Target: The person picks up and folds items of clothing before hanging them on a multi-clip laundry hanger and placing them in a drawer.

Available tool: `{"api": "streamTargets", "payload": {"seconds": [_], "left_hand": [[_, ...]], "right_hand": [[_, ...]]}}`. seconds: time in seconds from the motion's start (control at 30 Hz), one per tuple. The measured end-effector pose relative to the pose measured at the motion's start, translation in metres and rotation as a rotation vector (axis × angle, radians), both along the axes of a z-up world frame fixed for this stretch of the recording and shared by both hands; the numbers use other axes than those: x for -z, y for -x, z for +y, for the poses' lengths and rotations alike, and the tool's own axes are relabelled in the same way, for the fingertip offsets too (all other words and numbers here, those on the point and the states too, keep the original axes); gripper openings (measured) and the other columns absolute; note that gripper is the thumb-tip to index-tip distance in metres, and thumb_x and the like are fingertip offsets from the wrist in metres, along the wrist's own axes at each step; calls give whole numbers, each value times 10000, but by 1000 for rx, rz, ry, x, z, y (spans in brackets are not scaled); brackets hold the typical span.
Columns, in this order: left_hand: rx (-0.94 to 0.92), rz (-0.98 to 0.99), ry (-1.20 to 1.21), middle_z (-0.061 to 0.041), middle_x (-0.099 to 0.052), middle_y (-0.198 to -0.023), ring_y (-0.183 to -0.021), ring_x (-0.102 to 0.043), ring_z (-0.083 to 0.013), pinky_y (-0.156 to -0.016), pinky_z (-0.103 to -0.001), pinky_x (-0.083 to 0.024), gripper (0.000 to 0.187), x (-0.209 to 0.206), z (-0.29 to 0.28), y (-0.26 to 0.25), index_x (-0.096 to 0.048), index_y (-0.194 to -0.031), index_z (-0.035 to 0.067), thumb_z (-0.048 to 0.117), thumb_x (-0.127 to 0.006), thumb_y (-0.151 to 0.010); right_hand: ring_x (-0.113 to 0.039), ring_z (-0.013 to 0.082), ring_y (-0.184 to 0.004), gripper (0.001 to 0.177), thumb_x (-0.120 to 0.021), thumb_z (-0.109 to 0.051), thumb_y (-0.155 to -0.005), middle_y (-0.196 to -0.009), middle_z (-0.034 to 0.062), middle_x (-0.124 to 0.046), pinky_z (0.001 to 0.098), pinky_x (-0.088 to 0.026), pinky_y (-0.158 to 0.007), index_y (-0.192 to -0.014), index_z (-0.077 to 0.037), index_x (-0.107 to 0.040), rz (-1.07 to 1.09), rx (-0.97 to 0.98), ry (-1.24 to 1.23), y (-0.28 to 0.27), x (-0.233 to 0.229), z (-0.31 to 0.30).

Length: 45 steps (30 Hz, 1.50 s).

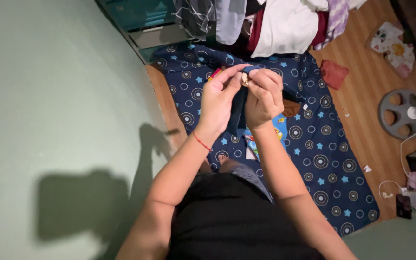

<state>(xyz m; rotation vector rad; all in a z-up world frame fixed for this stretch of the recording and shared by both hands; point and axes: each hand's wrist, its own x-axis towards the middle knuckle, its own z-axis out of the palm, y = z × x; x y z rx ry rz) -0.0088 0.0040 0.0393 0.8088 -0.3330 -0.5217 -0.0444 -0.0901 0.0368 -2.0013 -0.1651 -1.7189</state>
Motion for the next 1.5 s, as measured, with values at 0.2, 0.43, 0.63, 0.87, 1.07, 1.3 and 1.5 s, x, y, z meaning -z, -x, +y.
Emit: {"api": "streamTargets", "payload": {"seconds": [0.2, 0.43, 0.63, 0.87, 1.07, 1.3, 1.5], "left_hand": [[102, -47, -11, -35, -612, -1140, -1029, -547, -69, -961, -229, -437, 340, 12, -4, -33, -588, -1311, -49, 124, -599, -1018], [-139, -236, -261, -20, -599, -1069, -915, -521, -87, -797, -225, -427, 321, 22, -43, -93, -621, -1261, -22, 127, -651, -978], [-338, -516, -457, -72, -633, -1053, -962, -576, -118, -865, -230, -471, 242, 7, -77, -160, -643, -1193, -14, 87, -631, -973], [-485, -605, -488, -76, -669, -1069, -991, -636, -144, -895, -254, -504, 178, -1, -110, -205, -659, -1111, -24, 60, -647, -955], [-508, -574, -504, -76, -659, -1049, -984, -632, -146, -898, -257, -504, 156, 0, -113, -237, -638, -1092, -29, 54, -632, -960], [-295, -486, -316, -14, -589, -1074, -1040, -531, -91, -982, -239, -438, 187, 19, -111, -275, -569, -1142, -21, 135, -544, -1042], [-167, -257, -74, -6, -572, -1057, -1023, -505, -84, -974, -240, -419, 154, 19, -105, -296, -581, -1130, -31, 101, -554, -1054]], "right_hand": [[-675, 320, -885, 143, -680, 133, -831, -944, 159, -684, 387, -562, -795, -834, 32, -579, 89, -38, -52, -22, 1, -14], [-686, 286, -875, 112, -660, 141, -846, -941, 161, -691, 341, -556, -799, -861, 41, -612, 211, -192, -236, -86, 10, -51], [-675, 234, -871, 123, -654, 156, -859, -938, 158, -689, 296, -555, -770, -881, 40, -621, 266, -398, -401, -155, 7, -95], [-653, 205, -874, 122, -709, 138, -841, -918, 138, -680, 290, -538, -796, -894, 52, -640, 357, -451, -451, -206, -5, -137], [-639, 141, -867, 99, -731, 87, -860, -960, 129, -675, 248, -534, -764, -923, 50, -664, 470, -537, -591, -231, -21, -137], [-628, 124, -886, 70, -722, 66, -889, -1001, 107, -664, 233, -517, -778, -930, 49, -668, 534, -584, -720, -254, -32, -128], [-630, 121, -898, 86, -715, 60, -878, -1028, 99, -657, 230, -520, -775, -929, 40, -649, 501, -608, -717, -271, -33, -117]]}}
